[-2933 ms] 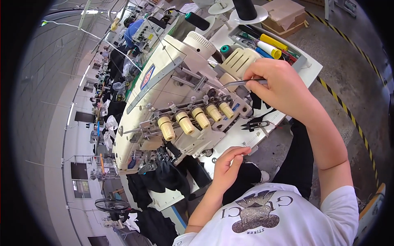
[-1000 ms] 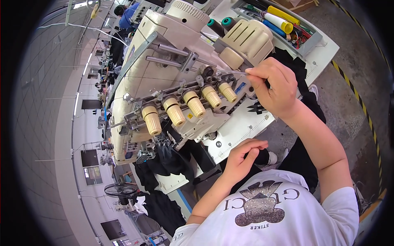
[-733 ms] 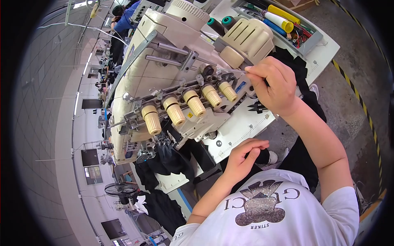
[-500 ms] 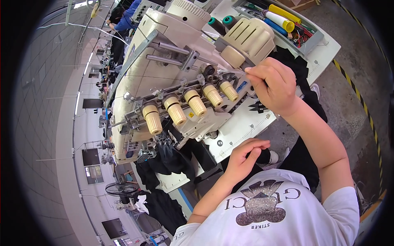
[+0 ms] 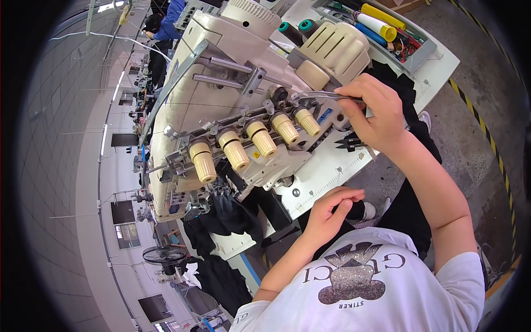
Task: Threading and adjusting an industrial overlock sewing machine in a garment factory setting.
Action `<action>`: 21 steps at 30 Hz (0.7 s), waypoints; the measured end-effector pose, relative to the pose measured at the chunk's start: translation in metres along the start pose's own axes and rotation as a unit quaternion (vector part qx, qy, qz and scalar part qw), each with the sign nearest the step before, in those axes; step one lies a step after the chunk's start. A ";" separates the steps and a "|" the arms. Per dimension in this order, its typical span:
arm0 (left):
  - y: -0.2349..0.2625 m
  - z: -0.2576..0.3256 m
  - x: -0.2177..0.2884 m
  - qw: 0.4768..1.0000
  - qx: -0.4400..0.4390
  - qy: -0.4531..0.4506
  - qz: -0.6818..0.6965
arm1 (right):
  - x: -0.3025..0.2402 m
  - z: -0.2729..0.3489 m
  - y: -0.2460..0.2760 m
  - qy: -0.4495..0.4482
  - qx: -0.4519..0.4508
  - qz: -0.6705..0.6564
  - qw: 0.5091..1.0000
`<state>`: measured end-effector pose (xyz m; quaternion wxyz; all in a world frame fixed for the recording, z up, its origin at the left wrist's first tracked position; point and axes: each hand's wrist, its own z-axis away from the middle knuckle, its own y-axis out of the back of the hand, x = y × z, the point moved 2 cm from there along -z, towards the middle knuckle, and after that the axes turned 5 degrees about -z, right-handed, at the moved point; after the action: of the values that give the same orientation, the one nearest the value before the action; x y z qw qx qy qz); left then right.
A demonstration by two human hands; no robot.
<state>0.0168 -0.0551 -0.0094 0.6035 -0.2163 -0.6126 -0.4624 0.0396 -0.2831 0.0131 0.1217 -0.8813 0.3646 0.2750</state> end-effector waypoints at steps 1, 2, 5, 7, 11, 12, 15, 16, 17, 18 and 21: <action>0.000 0.001 -0.001 1.000 -0.007 0.006 0.004 | 0.002 0.000 0.000 -0.031 -0.019 -0.026 0.999; 0.000 0.001 -0.001 1.000 -0.007 0.006 0.003 | 0.005 0.000 -0.001 -0.063 -0.037 -0.051 0.996; -0.001 0.000 -0.001 1.000 -0.011 0.006 0.005 | 0.010 -0.003 -0.001 -0.083 -0.037 -0.083 0.992; -0.002 -0.001 -0.001 1.000 -0.018 0.018 0.002 | 0.013 -0.004 -0.004 -0.084 -0.042 -0.082 0.992; -0.003 -0.001 -0.002 1.000 -0.017 0.022 -0.001 | 0.015 -0.009 -0.012 -0.066 -0.055 -0.095 0.992; -0.003 -0.001 -0.003 1.000 -0.019 0.024 0.000 | 0.016 -0.010 -0.014 -0.066 -0.056 -0.097 0.992; -0.003 0.000 -0.004 1.000 -0.020 0.025 0.000 | 0.018 -0.010 -0.019 -0.066 -0.051 -0.125 0.989; -0.003 0.000 -0.004 1.000 -0.020 0.022 0.001 | 0.019 -0.009 -0.020 -0.067 -0.045 -0.129 0.988; -0.003 0.000 -0.005 1.000 -0.019 0.023 0.000 | 0.019 -0.009 -0.022 -0.068 -0.038 -0.132 0.988; -0.003 0.000 -0.005 1.000 -0.020 0.025 0.002 | 0.020 -0.008 -0.023 -0.069 -0.038 -0.133 0.988; -0.004 0.000 -0.008 0.999 -0.021 0.028 0.006 | 0.023 -0.005 -0.022 -0.089 -0.035 -0.152 0.984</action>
<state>0.0151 -0.0545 -0.0177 0.6183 -0.2199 -0.5844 -0.4773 0.0708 -0.2828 0.0040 0.1638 -0.9020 0.2039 0.3434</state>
